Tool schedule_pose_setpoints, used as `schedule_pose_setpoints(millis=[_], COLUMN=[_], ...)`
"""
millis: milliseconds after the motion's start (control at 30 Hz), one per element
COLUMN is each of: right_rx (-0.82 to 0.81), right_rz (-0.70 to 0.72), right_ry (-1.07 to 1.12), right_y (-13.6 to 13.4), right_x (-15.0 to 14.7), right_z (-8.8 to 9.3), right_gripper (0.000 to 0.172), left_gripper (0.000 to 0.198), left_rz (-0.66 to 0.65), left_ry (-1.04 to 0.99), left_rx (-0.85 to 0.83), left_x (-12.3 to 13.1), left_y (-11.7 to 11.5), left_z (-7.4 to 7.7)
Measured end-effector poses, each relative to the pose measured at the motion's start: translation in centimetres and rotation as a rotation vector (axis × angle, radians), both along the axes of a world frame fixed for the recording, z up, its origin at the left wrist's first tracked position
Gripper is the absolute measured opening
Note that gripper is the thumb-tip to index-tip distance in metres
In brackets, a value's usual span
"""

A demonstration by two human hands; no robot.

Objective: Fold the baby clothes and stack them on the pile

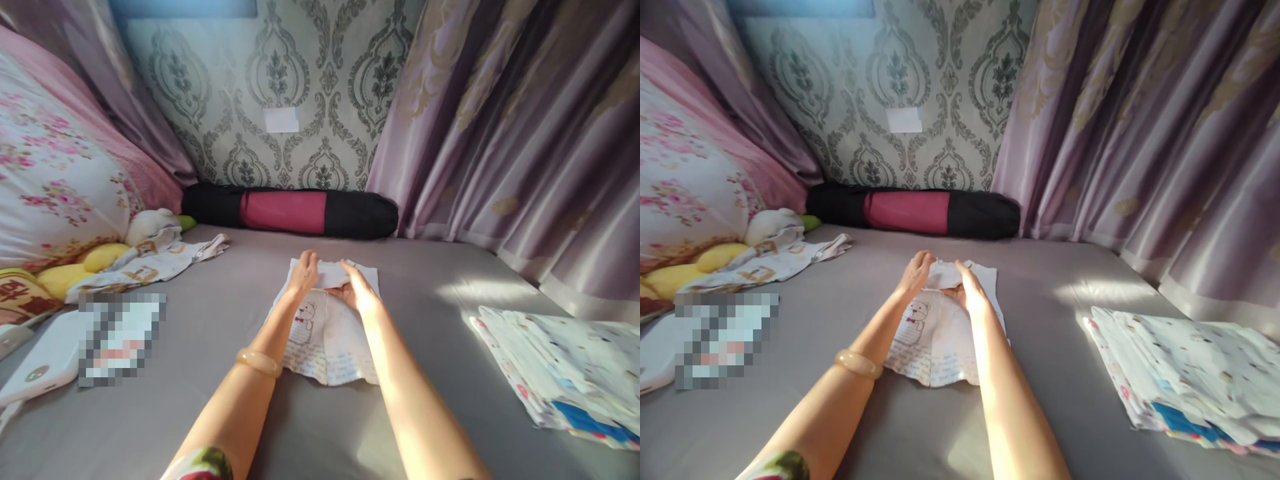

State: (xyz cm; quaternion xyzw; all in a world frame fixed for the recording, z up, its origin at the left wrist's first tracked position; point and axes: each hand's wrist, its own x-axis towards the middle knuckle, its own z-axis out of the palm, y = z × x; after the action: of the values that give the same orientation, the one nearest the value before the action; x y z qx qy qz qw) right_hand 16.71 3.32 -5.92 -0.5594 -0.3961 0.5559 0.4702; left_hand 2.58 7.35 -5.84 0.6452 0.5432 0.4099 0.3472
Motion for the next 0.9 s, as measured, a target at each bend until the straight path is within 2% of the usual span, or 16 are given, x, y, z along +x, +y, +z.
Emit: schedule_pose_setpoints(millis=[67,100,233,333,400,567,667,733,800,900], right_rx=[0.007,0.015,0.017,-0.041,-0.055,-0.053,-0.035,0.064,0.206,0.342], right_rz=[-0.012,-0.028,-0.110,-0.142,-0.150,-0.173,-0.228,-0.244,-0.169,0.036], right_ry=[-0.123,-0.184,-0.551,-0.948,-1.115,-1.225,-1.265,-1.312,-1.351,-1.384], right_y=[0.2,0.4,1.1,1.0,0.6,-0.3,-0.5,-0.4,-0.2,0.1], right_x=[0.1,0.3,1.3,1.5,1.5,1.5,1.6,1.4,0.7,-0.6], right_z=[-0.3,-0.6,-1.4,-1.1,-0.9,-0.7,-0.9,-1.0,-1.3,-1.8], right_gripper=[0.041,0.040,0.041,0.036,0.034,0.030,0.034,0.040,0.045,0.050], left_gripper=[0.044,0.049,0.065,0.069,0.068,0.064,0.061,0.056,0.052,0.050], left_rz=[0.054,0.050,-0.054,-0.099,-0.106,-0.092,-0.088,-0.064,-0.055,-0.106], left_ry=[0.178,0.270,0.612,0.740,0.766,0.781,0.793,0.783,0.762,0.768], left_rx=[-0.017,-0.018,0.003,0.003,-0.002,-0.006,-0.014,0.029,0.113,0.201], left_x=[-1.2,-1.7,-2.8,-2.8,-2.9,-3.3,-3.1,-2.5,-1.6,-0.3], left_y=[0.5,0.7,0.8,0.7,0.8,1.2,0.9,0.6,0.2,-0.2], left_z=[-0.4,-0.7,-2.1,-3.1,-3.7,-4.2,-3.5,-2.7,-2.2,-2.1])
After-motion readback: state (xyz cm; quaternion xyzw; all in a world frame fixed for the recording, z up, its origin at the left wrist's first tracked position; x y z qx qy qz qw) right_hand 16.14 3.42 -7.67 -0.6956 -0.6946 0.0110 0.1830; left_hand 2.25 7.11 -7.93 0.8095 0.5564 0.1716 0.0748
